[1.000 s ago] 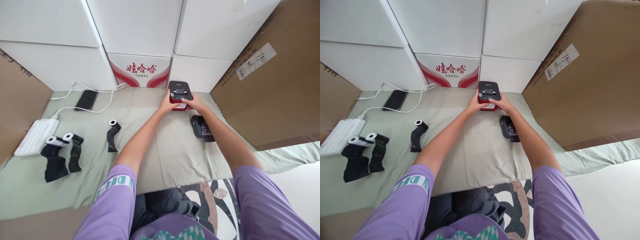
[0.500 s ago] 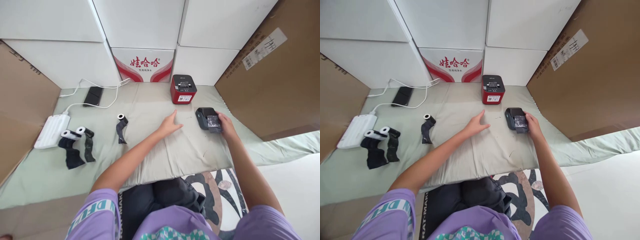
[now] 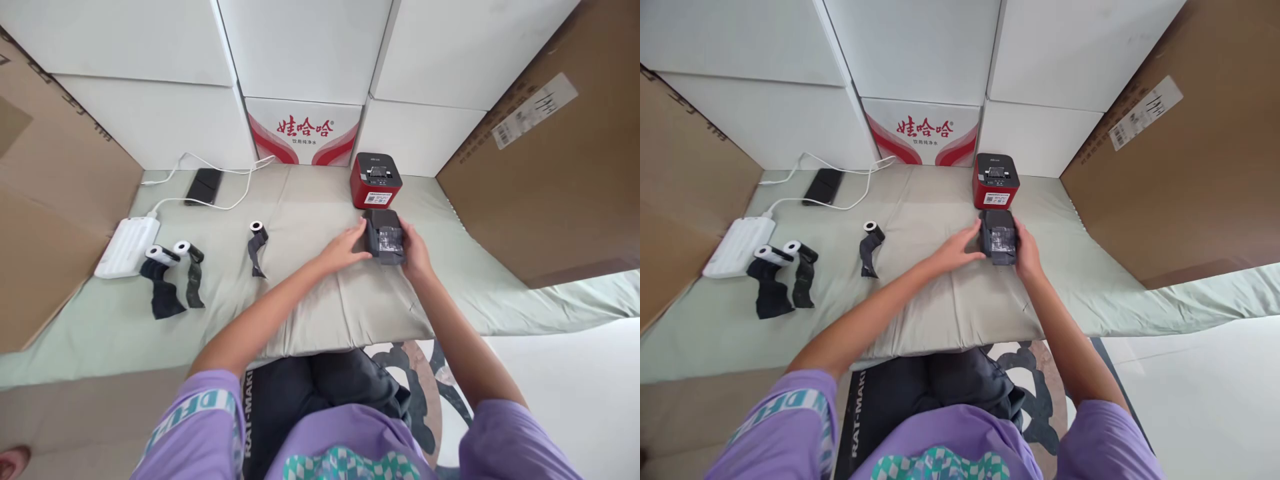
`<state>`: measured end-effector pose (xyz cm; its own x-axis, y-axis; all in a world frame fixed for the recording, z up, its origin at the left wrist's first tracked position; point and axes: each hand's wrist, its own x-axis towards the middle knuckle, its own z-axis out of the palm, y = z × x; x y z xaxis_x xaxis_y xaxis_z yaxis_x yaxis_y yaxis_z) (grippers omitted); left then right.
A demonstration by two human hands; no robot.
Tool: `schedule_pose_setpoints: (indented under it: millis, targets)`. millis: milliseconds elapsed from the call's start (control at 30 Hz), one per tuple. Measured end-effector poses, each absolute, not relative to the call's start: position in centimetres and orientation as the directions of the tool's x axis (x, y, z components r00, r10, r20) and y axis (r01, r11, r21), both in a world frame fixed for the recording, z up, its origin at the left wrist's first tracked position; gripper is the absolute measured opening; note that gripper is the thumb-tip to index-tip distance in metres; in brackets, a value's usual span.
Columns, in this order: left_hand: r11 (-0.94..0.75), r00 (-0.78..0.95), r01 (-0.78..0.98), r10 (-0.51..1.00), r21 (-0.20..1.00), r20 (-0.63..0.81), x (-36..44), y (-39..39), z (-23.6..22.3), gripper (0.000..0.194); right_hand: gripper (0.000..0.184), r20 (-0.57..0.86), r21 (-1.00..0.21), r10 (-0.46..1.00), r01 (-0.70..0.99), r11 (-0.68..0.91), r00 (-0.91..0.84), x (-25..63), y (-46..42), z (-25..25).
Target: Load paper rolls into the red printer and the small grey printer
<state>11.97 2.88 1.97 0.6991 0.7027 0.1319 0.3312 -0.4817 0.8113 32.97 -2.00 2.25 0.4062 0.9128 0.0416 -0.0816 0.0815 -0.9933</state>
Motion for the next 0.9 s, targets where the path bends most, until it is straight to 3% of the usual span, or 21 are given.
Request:
schedule_pose_setpoints:
  millis: [133, 267, 533, 900]
  targets:
    - [-0.493, 0.625, 0.409, 0.765, 0.768, 0.157, 3.9, 2.5, 2.2, 0.094, 0.061, 0.025, -0.977, 0.964, -0.196, 0.079, 0.266, 25.5, 0.0, 1.8]
    - [-0.451, 0.592, 0.544, 0.804, 0.708, 0.058, -0.2, 1.9, 1.4, 0.093, 0.073, -0.018, -0.99, 0.97, -0.138, 0.016, 0.241, 21.1, 0.6, 0.4]
    - [-0.413, 0.492, 0.689, 0.87, 0.595, 0.035, 0.4, 0.8, 0.9, 0.104, 0.095, -0.02, -1.0, 0.976, -0.026, -0.015, 0.217, 20.3, -1.0, 0.4]
    - [-0.363, 0.413, 0.771, 0.91, 0.524, 0.022, 1.0, 0.5, 1.5, 0.092, 0.091, 0.021, -0.998, 0.973, 0.065, 0.006, 0.231, 20.6, -1.1, 0.8]
